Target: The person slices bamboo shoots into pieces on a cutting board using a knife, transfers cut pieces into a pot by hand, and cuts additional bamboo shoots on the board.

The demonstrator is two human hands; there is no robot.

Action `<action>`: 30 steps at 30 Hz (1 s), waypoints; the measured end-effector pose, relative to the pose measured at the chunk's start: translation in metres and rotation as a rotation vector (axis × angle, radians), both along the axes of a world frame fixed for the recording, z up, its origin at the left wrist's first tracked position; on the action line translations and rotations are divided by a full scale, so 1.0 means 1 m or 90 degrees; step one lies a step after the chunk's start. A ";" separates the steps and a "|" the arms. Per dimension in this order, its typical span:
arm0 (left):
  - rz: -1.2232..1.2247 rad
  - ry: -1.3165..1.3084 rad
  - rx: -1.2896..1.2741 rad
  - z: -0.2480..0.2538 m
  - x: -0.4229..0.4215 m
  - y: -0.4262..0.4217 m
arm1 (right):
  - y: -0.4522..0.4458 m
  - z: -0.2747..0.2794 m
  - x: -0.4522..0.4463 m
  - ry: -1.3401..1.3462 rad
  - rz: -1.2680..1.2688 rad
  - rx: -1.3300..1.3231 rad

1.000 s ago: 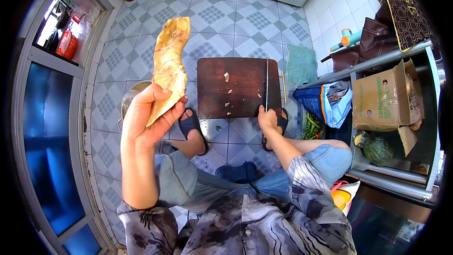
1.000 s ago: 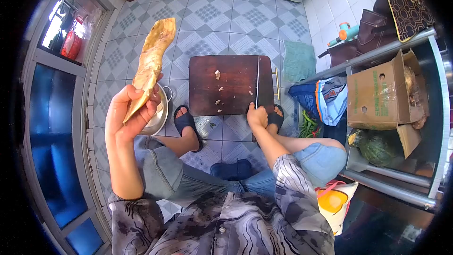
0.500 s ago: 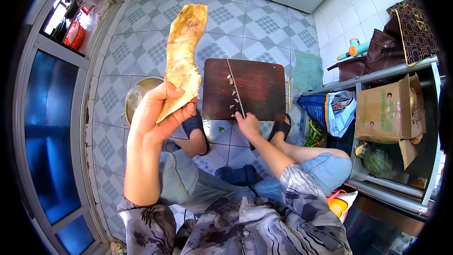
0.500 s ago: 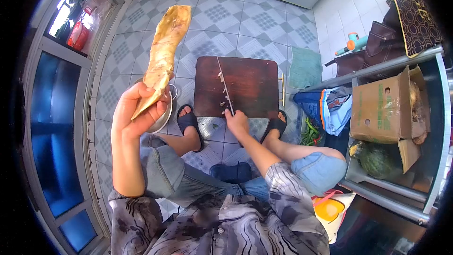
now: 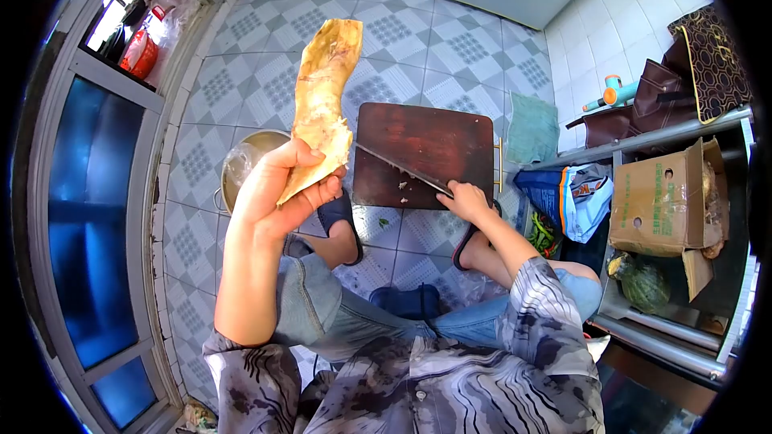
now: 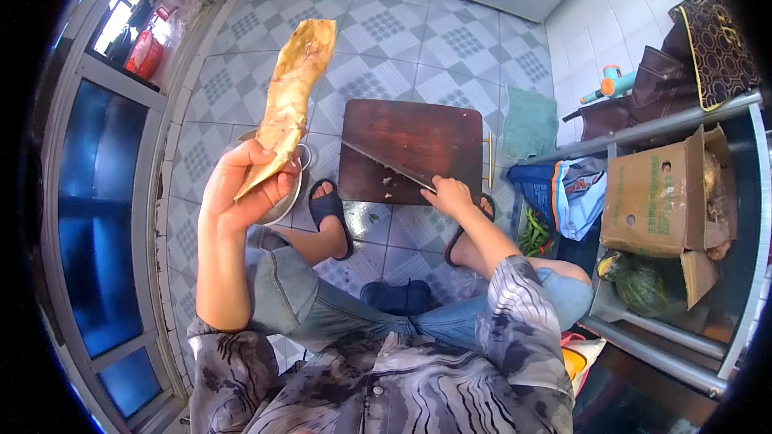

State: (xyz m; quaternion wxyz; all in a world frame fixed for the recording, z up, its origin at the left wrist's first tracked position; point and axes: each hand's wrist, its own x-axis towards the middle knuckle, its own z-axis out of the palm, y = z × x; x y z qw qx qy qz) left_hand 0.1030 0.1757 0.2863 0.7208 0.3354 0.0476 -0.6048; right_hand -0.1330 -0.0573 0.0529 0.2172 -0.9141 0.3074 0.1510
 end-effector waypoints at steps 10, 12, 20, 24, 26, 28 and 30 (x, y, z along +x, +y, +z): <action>-0.018 -0.032 0.036 0.003 -0.006 -0.005 | -0.002 0.001 -0.028 -0.019 -0.104 0.023; -0.003 -0.039 0.046 0.004 -0.010 -0.008 | 0.005 0.010 -0.024 -0.020 -0.176 0.033; -0.060 -0.026 0.119 -0.021 -0.018 -0.021 | 0.027 0.028 -0.013 0.046 -0.185 0.083; -0.107 0.023 0.122 -0.049 -0.020 -0.033 | -0.007 0.054 -0.017 -0.005 -0.351 0.260; -0.113 0.083 0.148 -0.062 -0.023 -0.044 | -0.018 0.090 -0.026 -0.049 -0.421 0.408; -0.090 0.104 0.152 -0.078 -0.036 -0.060 | -0.027 0.123 -0.037 -0.065 -0.452 0.505; -0.009 0.105 0.231 -0.092 -0.061 -0.081 | -0.032 0.141 -0.047 -0.075 -0.476 0.596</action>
